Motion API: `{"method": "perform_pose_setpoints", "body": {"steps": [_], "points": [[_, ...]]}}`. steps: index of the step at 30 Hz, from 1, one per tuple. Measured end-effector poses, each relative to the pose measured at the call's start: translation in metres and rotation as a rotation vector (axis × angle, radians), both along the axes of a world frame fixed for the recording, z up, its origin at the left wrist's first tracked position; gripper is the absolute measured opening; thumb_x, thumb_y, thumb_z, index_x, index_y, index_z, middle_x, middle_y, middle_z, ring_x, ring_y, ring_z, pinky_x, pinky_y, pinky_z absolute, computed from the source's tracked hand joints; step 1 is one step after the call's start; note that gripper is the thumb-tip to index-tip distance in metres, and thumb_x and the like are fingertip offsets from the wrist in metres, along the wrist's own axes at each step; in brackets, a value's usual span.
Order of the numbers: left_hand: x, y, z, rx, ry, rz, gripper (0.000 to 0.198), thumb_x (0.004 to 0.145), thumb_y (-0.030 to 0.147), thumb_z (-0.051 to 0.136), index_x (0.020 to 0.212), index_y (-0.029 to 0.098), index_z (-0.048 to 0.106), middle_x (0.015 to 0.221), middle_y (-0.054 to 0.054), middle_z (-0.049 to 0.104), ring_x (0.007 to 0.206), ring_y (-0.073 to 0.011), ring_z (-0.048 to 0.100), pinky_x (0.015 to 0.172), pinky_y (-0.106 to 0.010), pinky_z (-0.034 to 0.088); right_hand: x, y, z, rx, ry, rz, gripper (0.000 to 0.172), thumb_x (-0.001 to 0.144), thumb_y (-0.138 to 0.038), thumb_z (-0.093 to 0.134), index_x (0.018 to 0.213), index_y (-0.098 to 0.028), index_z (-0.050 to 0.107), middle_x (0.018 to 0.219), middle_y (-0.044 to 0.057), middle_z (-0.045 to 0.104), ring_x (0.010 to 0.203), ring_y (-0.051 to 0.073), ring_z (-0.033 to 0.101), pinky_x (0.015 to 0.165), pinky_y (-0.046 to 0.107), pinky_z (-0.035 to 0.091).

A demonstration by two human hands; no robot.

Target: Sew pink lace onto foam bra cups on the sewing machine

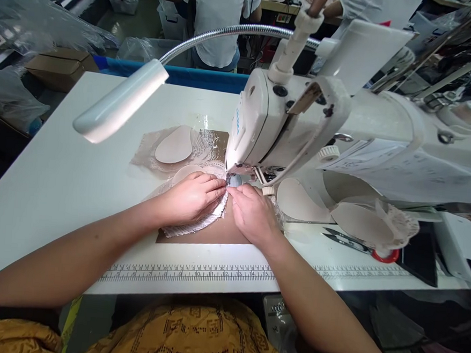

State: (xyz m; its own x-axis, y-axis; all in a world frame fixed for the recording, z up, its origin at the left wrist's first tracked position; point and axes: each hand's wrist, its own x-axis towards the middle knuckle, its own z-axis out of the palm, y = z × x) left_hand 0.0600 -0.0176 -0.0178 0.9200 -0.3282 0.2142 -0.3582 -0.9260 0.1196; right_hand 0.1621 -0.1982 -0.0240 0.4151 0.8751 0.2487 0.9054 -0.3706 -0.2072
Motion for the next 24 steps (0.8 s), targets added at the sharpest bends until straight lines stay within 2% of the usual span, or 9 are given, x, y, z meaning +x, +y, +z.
{"method": "perform_pose_setpoints", "body": {"steps": [11,19,24], "points": [[0.0014,0.0035,-0.0018,-0.032,0.007,-0.018,0.035,0.096,0.017,0.045,0.128,0.008,0.056,0.13,-0.014,0.059,0.112,-0.027,0.053,0.093,-0.043,0.046,-0.0006,-0.0009,-0.0002,0.009,-0.001,-0.002,0.03,0.088,-0.012,0.046,0.106,-0.018,0.069,0.095,0.007,0.066,0.082,0.02,0.055,0.071,0.032,0.039],[0.0048,0.0081,-0.0034,-0.091,0.003,-0.006,0.035,0.099,0.022,0.04,0.127,0.01,0.058,0.13,-0.014,0.059,0.118,-0.0271,0.051,0.096,-0.045,0.046,0.0013,-0.0048,0.0039,0.043,0.043,0.043,0.032,0.087,-0.01,0.044,0.104,-0.018,0.07,0.09,0.005,0.066,0.079,0.019,0.056,0.069,0.03,0.039],[0.0076,0.0078,-0.0016,-0.086,-0.029,0.024,0.036,0.099,0.024,0.04,0.126,0.009,0.059,0.129,-0.015,0.06,0.118,-0.0281,0.053,0.096,-0.046,0.047,0.0014,-0.0054,0.0028,0.059,-0.009,0.06,0.033,0.088,-0.011,0.044,0.106,-0.017,0.071,0.089,0.005,0.066,0.078,0.019,0.054,0.069,0.031,0.04]]}}
